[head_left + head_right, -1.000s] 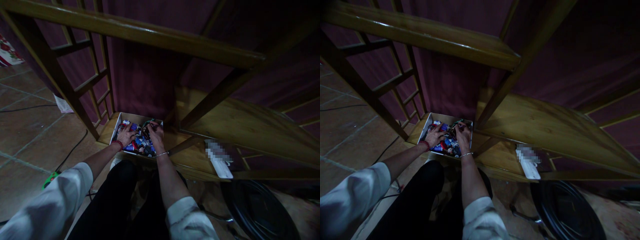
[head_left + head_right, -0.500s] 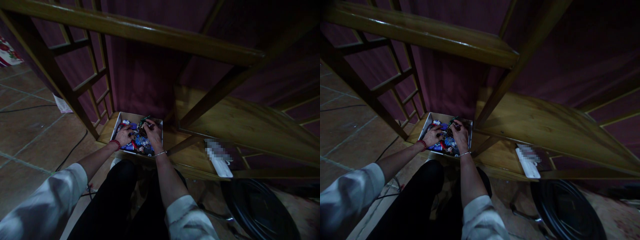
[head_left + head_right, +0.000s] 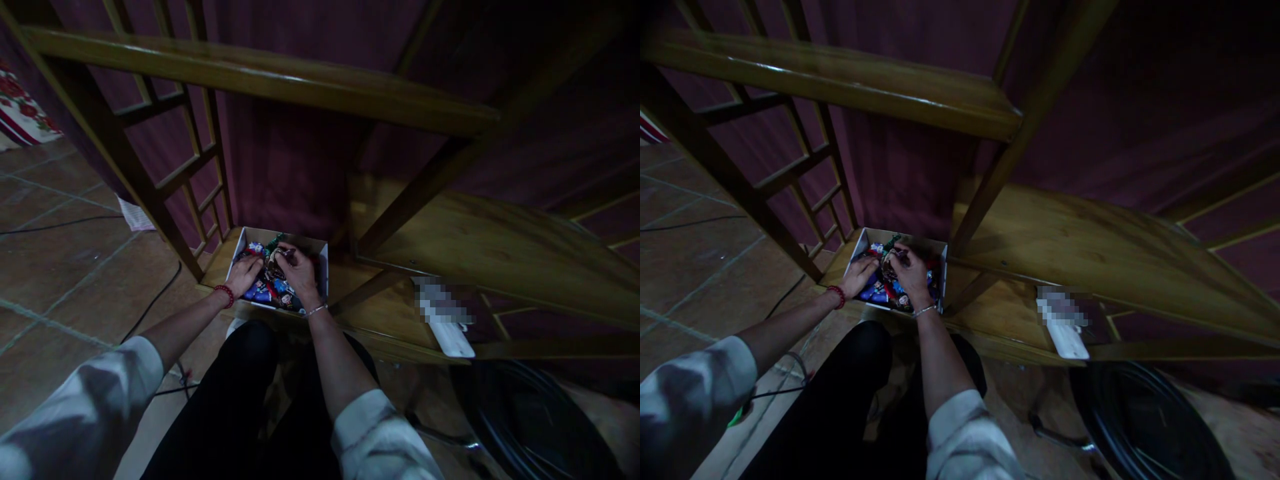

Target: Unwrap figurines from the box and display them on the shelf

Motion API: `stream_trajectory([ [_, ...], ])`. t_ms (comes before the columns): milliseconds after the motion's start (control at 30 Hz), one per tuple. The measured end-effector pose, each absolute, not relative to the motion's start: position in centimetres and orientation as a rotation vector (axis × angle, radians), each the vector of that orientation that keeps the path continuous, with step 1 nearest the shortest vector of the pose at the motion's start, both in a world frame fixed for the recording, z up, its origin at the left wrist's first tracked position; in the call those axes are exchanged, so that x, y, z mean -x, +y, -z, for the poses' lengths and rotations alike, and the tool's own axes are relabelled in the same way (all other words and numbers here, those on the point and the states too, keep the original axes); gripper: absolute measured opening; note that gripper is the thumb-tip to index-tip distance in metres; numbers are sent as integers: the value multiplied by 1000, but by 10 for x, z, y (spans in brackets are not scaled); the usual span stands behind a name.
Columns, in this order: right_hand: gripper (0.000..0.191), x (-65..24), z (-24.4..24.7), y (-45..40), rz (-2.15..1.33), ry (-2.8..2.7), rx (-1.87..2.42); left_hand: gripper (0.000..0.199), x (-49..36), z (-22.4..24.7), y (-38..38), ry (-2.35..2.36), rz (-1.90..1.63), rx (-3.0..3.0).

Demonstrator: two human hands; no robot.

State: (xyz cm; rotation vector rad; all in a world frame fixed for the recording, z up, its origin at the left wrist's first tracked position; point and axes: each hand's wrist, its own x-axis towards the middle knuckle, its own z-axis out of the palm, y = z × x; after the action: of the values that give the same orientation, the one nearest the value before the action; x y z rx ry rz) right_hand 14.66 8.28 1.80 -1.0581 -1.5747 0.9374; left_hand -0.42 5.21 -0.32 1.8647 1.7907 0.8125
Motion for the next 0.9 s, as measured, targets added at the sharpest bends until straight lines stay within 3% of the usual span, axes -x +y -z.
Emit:
stream_trajectory([
  [367,39,-137,-10,76,-888,-1817,985,68,0,2,40,1808,-898,-1628],
  [600,48,-139,-8,75,-708,-2055,1064,54,0,5,44,1891,-960,-1534],
  [900,32,-168,-9,87,-515,-1957,1421,50,-6,3,51,2255,-813,-1380],
])
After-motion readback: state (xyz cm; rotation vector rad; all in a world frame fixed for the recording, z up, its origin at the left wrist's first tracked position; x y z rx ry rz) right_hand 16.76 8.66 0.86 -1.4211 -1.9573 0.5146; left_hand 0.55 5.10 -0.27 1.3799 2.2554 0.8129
